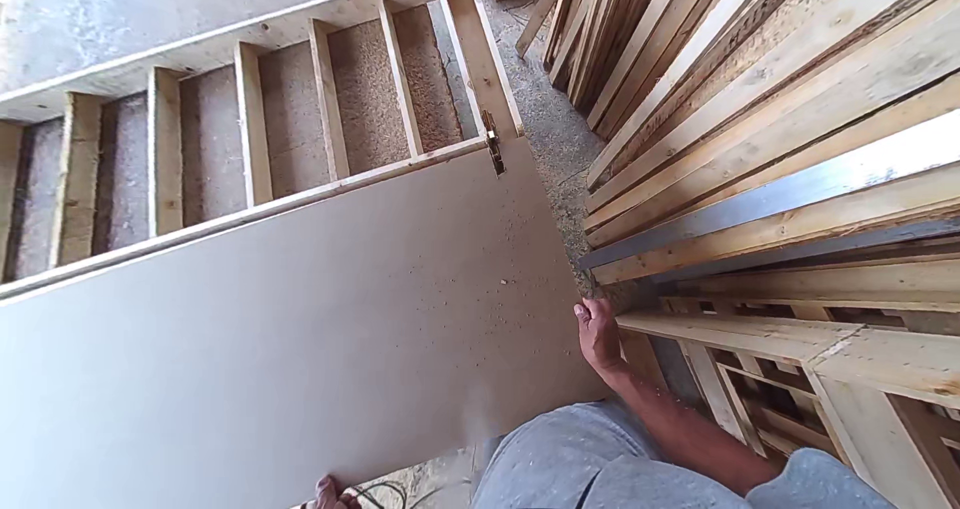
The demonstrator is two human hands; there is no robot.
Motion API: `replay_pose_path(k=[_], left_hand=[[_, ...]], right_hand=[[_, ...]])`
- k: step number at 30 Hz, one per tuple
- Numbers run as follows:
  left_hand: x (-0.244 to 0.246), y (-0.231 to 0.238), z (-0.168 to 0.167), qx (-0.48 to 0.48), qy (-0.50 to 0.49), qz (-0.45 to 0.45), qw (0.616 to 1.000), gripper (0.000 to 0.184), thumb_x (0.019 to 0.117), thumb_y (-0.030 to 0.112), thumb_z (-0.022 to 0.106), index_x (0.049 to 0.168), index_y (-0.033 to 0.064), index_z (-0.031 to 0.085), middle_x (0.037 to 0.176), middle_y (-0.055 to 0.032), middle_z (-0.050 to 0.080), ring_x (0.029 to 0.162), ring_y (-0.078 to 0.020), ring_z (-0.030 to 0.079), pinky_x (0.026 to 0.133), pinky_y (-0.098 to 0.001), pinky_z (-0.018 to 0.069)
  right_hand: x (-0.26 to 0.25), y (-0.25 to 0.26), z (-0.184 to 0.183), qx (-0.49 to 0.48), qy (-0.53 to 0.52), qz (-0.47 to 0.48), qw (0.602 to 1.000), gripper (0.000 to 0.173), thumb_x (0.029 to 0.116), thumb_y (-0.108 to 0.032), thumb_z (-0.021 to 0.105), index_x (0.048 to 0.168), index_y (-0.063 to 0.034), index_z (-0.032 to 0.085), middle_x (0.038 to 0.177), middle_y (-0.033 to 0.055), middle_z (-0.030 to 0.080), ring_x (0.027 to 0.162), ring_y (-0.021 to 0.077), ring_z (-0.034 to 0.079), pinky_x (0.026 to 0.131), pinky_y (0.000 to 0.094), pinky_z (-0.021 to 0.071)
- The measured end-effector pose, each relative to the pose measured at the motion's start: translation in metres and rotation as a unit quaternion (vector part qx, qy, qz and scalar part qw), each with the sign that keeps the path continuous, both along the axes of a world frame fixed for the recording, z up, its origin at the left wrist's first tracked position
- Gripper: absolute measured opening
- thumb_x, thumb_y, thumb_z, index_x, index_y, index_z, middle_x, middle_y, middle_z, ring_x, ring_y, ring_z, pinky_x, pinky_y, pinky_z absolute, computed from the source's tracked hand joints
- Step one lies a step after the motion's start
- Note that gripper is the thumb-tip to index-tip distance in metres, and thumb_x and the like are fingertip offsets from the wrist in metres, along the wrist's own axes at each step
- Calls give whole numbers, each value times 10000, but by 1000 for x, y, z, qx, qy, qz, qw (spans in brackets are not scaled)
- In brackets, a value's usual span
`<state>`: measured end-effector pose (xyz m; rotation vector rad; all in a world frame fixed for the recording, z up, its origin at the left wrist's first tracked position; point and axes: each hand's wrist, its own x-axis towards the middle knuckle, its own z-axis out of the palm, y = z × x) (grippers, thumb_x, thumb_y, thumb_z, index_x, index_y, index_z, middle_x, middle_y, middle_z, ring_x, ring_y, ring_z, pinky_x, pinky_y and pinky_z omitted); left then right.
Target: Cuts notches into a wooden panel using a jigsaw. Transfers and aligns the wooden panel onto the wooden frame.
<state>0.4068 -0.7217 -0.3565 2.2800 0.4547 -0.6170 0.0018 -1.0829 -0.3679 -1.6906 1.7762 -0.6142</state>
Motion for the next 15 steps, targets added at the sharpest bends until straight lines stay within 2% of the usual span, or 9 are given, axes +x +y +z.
replay_pose_path(k=[3, 6, 9, 12, 15], left_hand=[[0, 0, 3, 38, 1, -26, 999, 523, 1077, 585, 352, 1012, 102, 542, 605, 18, 469, 465, -107, 485, 470, -304, 478], [7, 3, 1, 63, 4, -39, 997, 566, 1061, 608, 383, 994, 78, 569, 612, -2, 509, 483, -134, 522, 492, -342, 505], [-1, 3, 3, 40, -16, -18, 999, 556, 1065, 597, 387, 1019, 72, 564, 621, -8, 509, 485, -132, 523, 497, -342, 507], [-4, 0, 5, 11, -41, -12, 999, 510, 1069, 581, 396, 999, 101, 551, 600, 21, 485, 467, -103, 505, 478, -308, 495], [-2, 2, 2, 25, -29, -31, 999, 548, 1073, 575, 387, 991, 65, 567, 590, 3, 506, 469, -123, 517, 489, -336, 502]], right_hand=[[2, 0, -3, -3, 3, 8, 1000, 221, 991, -146, 646, 1089, 39, 722, 1020, 199, 677, 930, 299, 700, 862, 417, 599], [3, 2, 0, 17, 12, 16, 1000, 246, 1016, -140, 604, 1138, 52, 698, 1082, 218, 675, 983, 316, 698, 899, 437, 588], [3, 2, 1, 27, 16, 27, 999, 275, 1035, -151, 566, 1185, 53, 673, 1114, 222, 675, 1016, 323, 693, 924, 441, 578], [1, 3, 1, 30, 22, 24, 999, 289, 1047, -150, 547, 1218, 52, 663, 1138, 227, 679, 1030, 325, 698, 939, 448, 574], [1, 0, 4, 38, 27, 34, 998, 312, 1049, -146, 537, 1245, 71, 647, 1164, 245, 669, 1071, 345, 686, 974, 460, 559]])
